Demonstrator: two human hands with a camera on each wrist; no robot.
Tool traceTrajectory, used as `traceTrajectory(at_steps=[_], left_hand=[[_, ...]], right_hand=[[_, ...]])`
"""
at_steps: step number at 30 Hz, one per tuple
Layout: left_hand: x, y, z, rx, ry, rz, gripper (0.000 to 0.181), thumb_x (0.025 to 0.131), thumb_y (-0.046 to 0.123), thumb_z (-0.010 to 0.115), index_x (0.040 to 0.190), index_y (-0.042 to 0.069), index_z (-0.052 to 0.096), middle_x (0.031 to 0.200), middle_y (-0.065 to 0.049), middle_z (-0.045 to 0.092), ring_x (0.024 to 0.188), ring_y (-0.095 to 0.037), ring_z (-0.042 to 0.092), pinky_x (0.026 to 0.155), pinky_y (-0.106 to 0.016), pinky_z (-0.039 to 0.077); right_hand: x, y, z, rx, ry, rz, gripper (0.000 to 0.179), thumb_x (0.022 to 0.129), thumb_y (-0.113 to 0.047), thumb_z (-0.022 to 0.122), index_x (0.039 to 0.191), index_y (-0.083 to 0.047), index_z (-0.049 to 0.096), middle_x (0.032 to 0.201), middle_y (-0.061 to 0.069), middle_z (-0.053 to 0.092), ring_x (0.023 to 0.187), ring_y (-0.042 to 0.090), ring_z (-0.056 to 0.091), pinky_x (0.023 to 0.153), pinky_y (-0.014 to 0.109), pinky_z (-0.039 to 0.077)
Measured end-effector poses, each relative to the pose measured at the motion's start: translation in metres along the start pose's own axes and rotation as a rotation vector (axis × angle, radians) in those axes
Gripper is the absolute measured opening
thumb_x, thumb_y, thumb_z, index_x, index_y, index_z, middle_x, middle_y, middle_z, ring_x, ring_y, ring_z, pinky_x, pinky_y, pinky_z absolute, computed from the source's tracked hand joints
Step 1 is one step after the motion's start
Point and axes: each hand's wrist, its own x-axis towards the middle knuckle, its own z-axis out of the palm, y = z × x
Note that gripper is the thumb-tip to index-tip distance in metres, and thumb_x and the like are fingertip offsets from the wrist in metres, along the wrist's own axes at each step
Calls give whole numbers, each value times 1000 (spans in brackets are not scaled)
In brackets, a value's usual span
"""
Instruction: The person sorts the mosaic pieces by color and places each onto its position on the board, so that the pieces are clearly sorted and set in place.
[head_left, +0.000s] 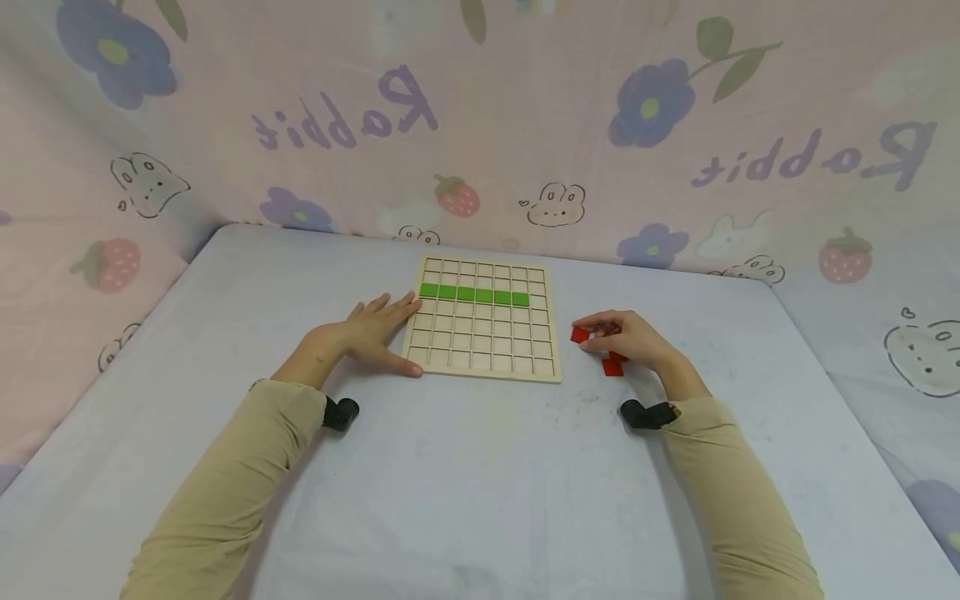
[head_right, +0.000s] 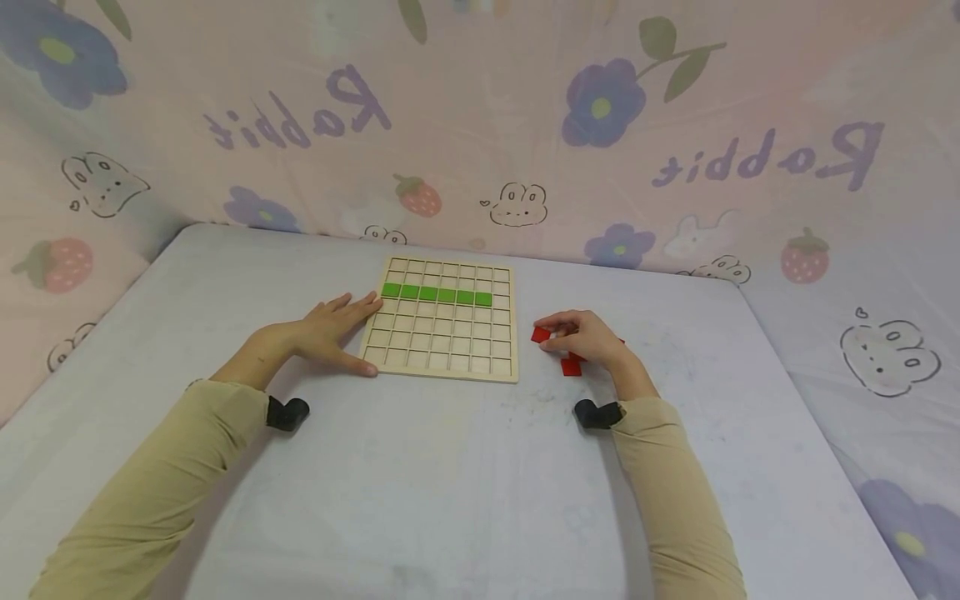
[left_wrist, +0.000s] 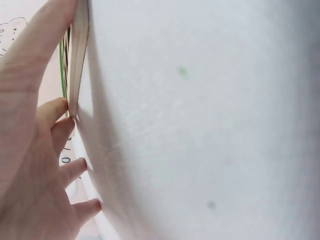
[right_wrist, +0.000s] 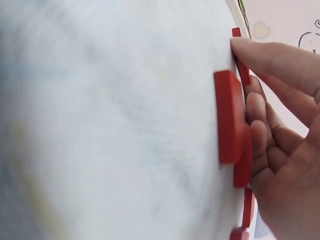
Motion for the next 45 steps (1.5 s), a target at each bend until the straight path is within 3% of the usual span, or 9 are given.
traceTrajectory(at_steps=[7,14,23,34,45], left_hand=[[-1,0,0,-2,3,4,112,76,60,71,156,13,9,163,-6,-1,147,-40,-5,115,-62,-4],[-1,1,-1,-2,5,-2,112,76,59,72,155,11,9,163,-8,0,147,-41,-5,115,-63,-3],[-2,2,-3,-1,0,-9,113,76,59,72,155,12,8,163,-8,-1,147,-41,-5,116,-62,-3],[-2,1,-1,-5,15,-7,114,75,59,73,155,9,9,163,-9,2,147,-40,-3,116,-61,-3],[-3,0,-1,18,4,-23,118,75,62,71,155,7,3,162,-11,-1,148,-39,-3,117,-59,0]], right_hand=[[3,0,2,23,11,4,44,85,-23,73,125,-6,63,88,6,56,67,15,47,54,24,39],[6,-6,3,27,43,22,44,87,-26,71,127,-10,62,106,12,63,94,23,53,75,26,45],[16,-12,7,31,59,23,44,87,-30,71,128,-15,62,119,10,62,106,24,53,85,30,43],[21,-31,13,76,40,-51,45,87,-29,71,128,-14,62,111,12,61,103,23,55,80,26,48],[29,-44,24,104,19,-75,44,86,-29,71,127,-16,63,115,10,61,106,22,55,84,28,47]])
